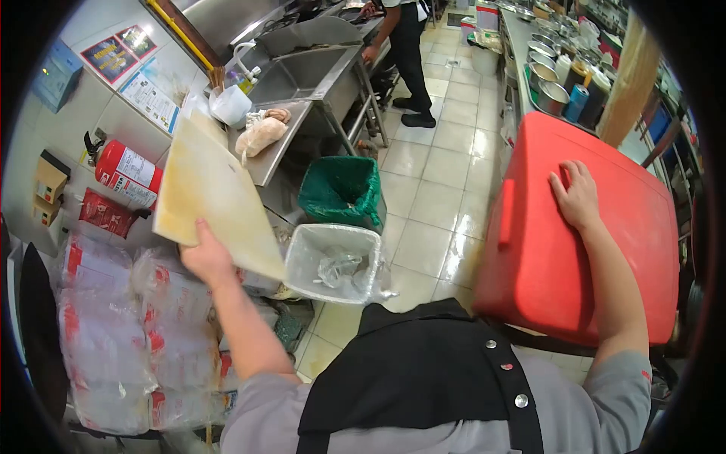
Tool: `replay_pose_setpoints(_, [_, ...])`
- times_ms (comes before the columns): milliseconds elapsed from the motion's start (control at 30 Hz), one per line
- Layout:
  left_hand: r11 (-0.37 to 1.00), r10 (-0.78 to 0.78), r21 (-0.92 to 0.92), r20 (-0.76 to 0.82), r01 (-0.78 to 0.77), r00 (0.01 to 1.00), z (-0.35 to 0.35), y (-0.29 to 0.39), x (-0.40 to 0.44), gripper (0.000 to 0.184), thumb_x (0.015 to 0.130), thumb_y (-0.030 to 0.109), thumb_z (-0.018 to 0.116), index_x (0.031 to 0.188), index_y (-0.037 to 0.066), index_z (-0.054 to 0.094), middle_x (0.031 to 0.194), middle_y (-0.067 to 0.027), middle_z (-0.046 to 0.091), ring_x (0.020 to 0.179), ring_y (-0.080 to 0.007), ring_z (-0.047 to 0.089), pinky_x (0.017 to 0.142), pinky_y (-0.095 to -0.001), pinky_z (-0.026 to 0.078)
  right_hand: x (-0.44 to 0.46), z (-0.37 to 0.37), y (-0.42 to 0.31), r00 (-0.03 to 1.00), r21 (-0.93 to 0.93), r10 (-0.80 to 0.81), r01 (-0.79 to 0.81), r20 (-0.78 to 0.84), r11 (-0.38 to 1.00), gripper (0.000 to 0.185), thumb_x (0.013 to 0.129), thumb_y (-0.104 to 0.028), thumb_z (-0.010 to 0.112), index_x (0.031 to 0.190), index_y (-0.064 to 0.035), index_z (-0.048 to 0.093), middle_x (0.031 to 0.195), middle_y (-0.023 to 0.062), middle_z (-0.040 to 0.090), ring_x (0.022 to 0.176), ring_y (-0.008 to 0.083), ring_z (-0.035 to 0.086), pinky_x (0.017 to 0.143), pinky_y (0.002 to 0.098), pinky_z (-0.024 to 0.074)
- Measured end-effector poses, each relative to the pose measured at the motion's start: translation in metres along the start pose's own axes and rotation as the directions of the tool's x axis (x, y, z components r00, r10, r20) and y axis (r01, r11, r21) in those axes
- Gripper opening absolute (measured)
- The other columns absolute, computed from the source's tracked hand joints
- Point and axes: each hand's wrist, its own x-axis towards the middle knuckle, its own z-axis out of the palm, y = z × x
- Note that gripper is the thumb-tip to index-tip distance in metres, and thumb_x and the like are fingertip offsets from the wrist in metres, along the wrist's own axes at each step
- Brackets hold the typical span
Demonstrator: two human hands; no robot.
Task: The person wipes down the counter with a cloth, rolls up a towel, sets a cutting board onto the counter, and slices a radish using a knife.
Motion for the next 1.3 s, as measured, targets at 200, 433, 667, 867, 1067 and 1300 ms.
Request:
replay_pose_setpoints(200, [0.989, -0.129, -0.042, 0.259, 0.145, 0.957, -0.095, 0.082, 0.004, 0.033, 0.097, 0.017, 0.066, 0.119, -0.009, 0.065, 0.112, -0.0144, 0.072, 0.096, -0.0232, 0.070, 0.083, -0.0375, 0.055, -0.003, -0.003, -0.003, 0.989, -0.008, 0.083, -0.082, 0.126, 0.997, 0.057, 0.097, -0.052, 0.053, 0.124, -0.0023, 0.060, 0.131, 0.0220, 0.056, 0.128, 0.0390, 0.049, 0.107, 0.0555, 0.0372])
replay_pose_setpoints(433, [0.948, -0.316, 0.176, 0.585, 0.263, 0.747, -0.105, 0.120, -0.067, 0.030, 0.093, 0.014, 0.067, 0.116, -0.005, 0.067, 0.110, -0.0117, 0.072, 0.091, -0.0189, 0.068, 0.078, -0.0347, 0.054, -0.019, -0.015, 0.024, 0.971, 0.129, -0.064, 0.034, 0.228, 0.991, 0.061, 0.099, -0.053, 0.052, 0.135, -0.0039, 0.058, 0.149, 0.0212, 0.047, 0.143, 0.0359, 0.039, 0.117, 0.0518, 0.0306])
replay_pose_setpoints(667, [0.905, -0.379, 0.279, 0.870, 0.320, 0.315, -0.072, 0.066, -0.214, 0.022, 0.090, 0.007, 0.071, 0.110, -0.002, 0.069, 0.100, -0.0074, 0.073, 0.084, -0.0148, 0.068, 0.074, -0.0308, 0.054, -0.121, -0.171, 0.117, 0.926, 0.587, 0.002, -0.241, 0.377, 0.773, 0.037, 0.104, -0.031, 0.055, 0.118, 0.0023, 0.066, 0.104, 0.0096, 0.070, 0.101, 0.0183, 0.064, 0.092, 0.0325, 0.0497])
replay_pose_setpoints(867, [0.843, -0.502, 0.439, 0.849, 0.311, 0.163, -0.067, 0.000, -0.325, 0.018, 0.091, 0.010, 0.071, 0.105, -0.002, 0.071, 0.096, -0.0095, 0.074, 0.083, -0.0162, 0.069, 0.073, -0.0331, 0.054, -0.263, -0.288, 0.204, 0.829, 0.635, 0.526, -0.513, 0.190, 0.578, 0.032, 0.107, -0.029, 0.051, 0.119, -0.0022, 0.066, 0.099, 0.0033, 0.069, 0.087, 0.0108, 0.065, 0.079, 0.0245, 0.0501])
replay_pose_setpoints(1067, [0.834, -0.426, 0.469, 0.882, -0.290, 0.203, -0.085, 0.001, -0.423, 0.034, 0.085, 0.020, 0.073, 0.112, 0.000, 0.071, 0.100, -0.0252, 0.073, 0.096, -0.0394, 0.072, 0.085, -0.0451, 0.054, -0.389, -0.330, 0.292, 0.680, 0.685, 0.727, -0.575, 0.097, 0.447, 0.038, 0.108, -0.036, 0.050, 0.122, -0.0044, 0.065, 0.098, 0.0011, 0.069, 0.082, 0.0076, 0.062, 0.074, 0.0218, 0.0473])
replay_pose_setpoints(1300, [0.713, -0.446, 0.389, 0.894, -0.584, 0.051, -0.095, 0.018, -0.496, 0.042, 0.083, 0.021, 0.070, 0.122, 0.005, 0.069, 0.100, -0.0282, 0.071, 0.097, -0.0437, 0.069, 0.088, -0.0498, 0.054, -0.473, -0.379, 0.389, 0.691, 0.703, 0.715, -0.562, 0.108, 0.437, 0.039, 0.109, -0.037, 0.049, 0.123, -0.0042, 0.064, 0.098, 0.0013, 0.069, 0.082, 0.0081, 0.062, 0.074, 0.0224, 0.0469])
